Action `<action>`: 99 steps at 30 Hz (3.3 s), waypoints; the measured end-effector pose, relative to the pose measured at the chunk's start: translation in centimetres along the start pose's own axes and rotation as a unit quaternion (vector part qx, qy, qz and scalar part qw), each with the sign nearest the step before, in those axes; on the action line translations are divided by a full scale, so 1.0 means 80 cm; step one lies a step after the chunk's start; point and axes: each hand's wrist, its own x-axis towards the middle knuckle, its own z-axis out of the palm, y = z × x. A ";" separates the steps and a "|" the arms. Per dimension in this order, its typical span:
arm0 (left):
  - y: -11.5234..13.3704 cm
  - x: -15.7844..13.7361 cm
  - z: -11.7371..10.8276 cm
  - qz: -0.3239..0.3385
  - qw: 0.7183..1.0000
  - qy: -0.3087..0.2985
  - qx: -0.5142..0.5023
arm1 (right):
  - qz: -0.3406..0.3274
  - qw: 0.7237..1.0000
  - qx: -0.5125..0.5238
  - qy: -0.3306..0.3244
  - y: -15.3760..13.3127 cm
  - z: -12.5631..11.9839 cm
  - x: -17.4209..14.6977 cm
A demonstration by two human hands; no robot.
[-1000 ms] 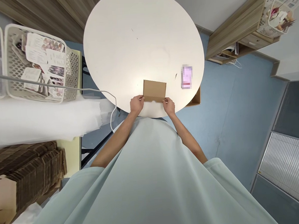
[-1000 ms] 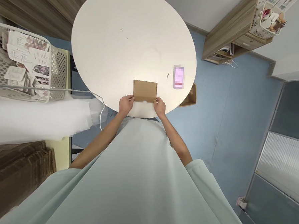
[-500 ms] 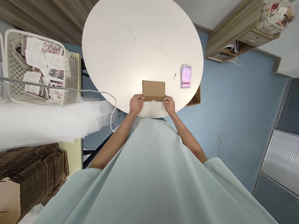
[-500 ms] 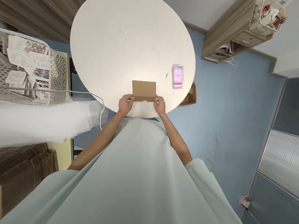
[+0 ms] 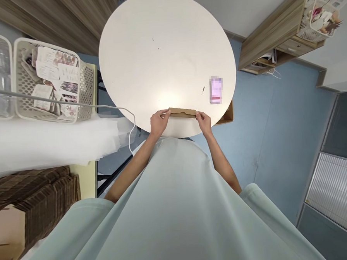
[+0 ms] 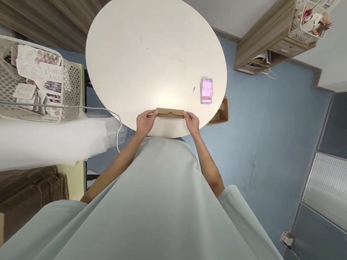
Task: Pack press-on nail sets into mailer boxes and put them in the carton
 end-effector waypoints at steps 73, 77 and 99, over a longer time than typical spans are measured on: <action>-0.063 -0.278 0.175 -0.013 0.954 -0.230 -0.189 | 0.141 0.911 0.351 0.163 0.194 -0.149 -0.354; -0.043 -0.284 0.212 -0.038 0.957 -0.221 -0.184 | 0.150 0.914 0.354 0.132 0.211 -0.193 -0.346; 0.072 -0.312 0.525 -0.123 0.983 -0.109 -0.083 | 0.126 0.945 0.270 0.135 0.294 -0.446 -0.228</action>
